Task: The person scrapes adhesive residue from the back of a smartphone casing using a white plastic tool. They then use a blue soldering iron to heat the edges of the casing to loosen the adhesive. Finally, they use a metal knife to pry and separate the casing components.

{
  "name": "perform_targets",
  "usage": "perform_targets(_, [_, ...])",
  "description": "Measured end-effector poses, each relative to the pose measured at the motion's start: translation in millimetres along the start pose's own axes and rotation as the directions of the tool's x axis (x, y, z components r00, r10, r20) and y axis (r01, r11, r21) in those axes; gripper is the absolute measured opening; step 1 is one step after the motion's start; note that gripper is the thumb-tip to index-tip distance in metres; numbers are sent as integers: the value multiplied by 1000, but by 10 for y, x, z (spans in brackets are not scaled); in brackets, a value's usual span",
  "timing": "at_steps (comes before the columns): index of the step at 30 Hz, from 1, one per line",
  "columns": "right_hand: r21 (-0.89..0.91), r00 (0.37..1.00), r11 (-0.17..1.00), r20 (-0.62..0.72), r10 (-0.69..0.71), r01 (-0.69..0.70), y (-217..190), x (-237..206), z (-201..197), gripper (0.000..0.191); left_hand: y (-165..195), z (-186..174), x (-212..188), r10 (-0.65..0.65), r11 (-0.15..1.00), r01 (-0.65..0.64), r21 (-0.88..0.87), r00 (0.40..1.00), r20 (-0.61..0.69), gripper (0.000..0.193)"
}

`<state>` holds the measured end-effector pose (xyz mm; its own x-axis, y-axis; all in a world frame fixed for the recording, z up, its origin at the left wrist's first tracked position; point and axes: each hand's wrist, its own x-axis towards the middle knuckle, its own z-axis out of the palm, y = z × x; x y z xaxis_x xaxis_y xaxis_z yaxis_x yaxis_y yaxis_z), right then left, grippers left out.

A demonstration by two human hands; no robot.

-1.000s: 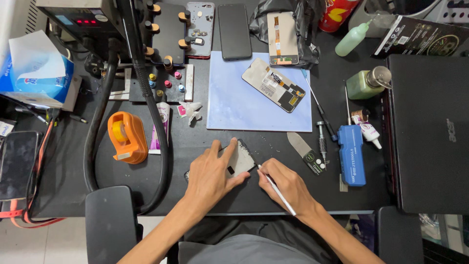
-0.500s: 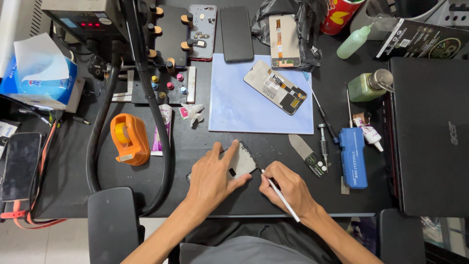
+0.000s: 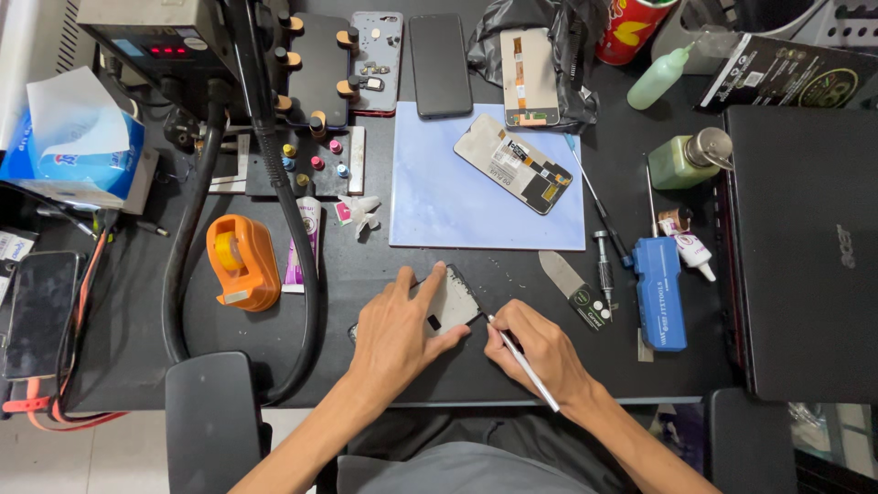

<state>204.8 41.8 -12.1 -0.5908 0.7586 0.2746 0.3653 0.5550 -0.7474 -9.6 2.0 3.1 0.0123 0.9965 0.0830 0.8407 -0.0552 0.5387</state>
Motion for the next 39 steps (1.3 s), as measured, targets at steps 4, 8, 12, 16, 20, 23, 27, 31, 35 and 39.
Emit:
perform_targets(4, [-9,1000,1000,6,12,-12,6,-1,10,17,6,-5,2,-1,1000,1,8,1000,1,81])
perform_targets(8, [-39,1000,999,12,-14,15,27,0,36,17,5,-4,6,-3,1000,3,20,1000,12,82])
perform_targets(12, [-48,998,997,12,-55,56,55,-4,47,17,2,-3,1,0,1000,0,5,1000,-4,82])
perform_targets(16, [-46,1000,999,-17,-11,11,56,13,69,17,9,-9,-1,-4,1000,4,5,1000,1,83])
perform_targets(20, [101,992,990,-78,104,-96,36,14,22,20,14,-16,11,-9,1000,9,6,1000,9,83])
perform_targets(23, [149,982,975,-68,174,-163,27,20,9,20,-16,-29,22,-11,1000,11,-16,1000,12,83])
perform_targets(27, [129,972,965,-31,235,-229,36,19,29,20,-46,-25,26,-5,999,6,-36,1000,13,83])
perform_targets(31, [131,965,957,-13,262,-258,45,9,42,19,-57,-17,17,-3,999,4,-40,1000,11,83])
perform_targets(35, [96,969,966,-26,244,-240,36,4,50,18,-57,-5,22,0,999,1,-44,1000,8,83])
perform_targets(39, [86,984,982,-50,173,-168,26,1,49,18,-59,0,23,2,999,-2,-41,1000,-2,83])
